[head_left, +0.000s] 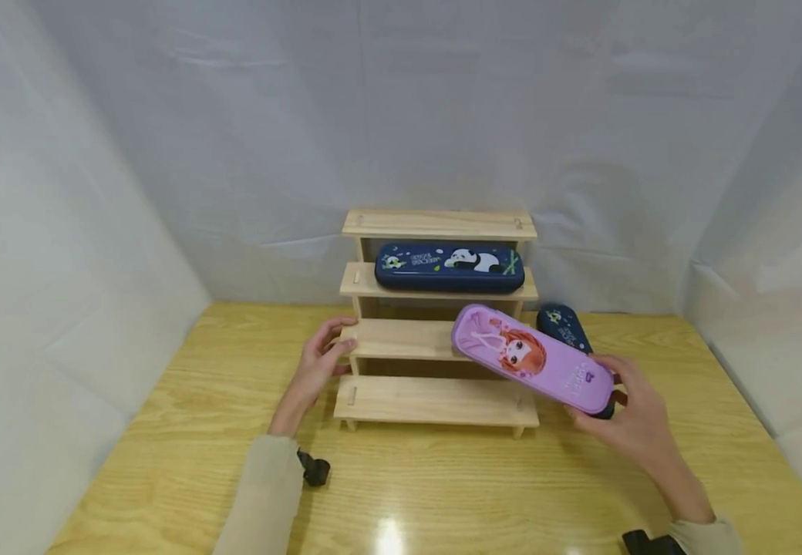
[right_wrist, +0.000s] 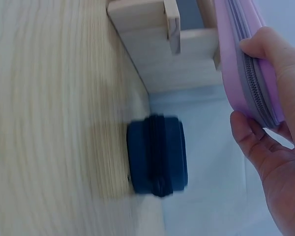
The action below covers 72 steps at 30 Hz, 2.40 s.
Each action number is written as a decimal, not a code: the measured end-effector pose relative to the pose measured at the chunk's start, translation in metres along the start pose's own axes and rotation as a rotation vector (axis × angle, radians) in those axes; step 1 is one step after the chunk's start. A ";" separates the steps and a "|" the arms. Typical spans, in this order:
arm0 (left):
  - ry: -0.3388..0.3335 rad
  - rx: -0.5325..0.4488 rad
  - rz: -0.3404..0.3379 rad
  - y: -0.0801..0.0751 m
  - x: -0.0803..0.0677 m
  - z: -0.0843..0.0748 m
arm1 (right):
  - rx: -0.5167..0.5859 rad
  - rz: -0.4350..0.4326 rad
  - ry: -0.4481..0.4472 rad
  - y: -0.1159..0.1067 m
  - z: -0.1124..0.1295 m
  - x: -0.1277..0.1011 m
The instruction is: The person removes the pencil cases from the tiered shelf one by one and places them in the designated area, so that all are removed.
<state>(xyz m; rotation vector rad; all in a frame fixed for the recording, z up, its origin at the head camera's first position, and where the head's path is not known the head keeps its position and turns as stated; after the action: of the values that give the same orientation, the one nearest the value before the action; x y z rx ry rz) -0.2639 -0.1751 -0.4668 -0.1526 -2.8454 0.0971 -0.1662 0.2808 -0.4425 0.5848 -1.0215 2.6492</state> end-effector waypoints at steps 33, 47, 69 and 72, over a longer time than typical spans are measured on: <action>0.003 0.005 -0.003 0.001 0.001 0.002 | 0.038 -0.189 0.160 -0.052 -0.039 -0.021; 0.002 -0.001 -0.002 0.001 0.001 0.002 | 0.012 -0.294 0.313 -0.066 -0.058 -0.028; 0.013 0.000 0.005 0.000 0.000 0.002 | -0.259 -0.242 0.524 -0.077 -0.082 -0.016; 0.015 -0.005 0.003 0.001 0.000 0.001 | -0.269 -0.229 0.526 -0.076 -0.084 -0.015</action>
<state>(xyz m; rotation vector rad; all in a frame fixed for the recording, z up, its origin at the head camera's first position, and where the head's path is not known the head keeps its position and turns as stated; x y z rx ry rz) -0.2638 -0.1742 -0.4680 -0.1572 -2.8309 0.0896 -0.1488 0.3927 -0.4615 -0.0541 -1.0400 2.2289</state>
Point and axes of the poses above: each hand's wrist, its own x-axis towards the middle knuckle, its own y-axis out of the palm, z = x × y, the point moved 2 cm from there along x, towards the middle knuckle, and after that the axes turned 13 degrees about y, right-handed, at the moved point
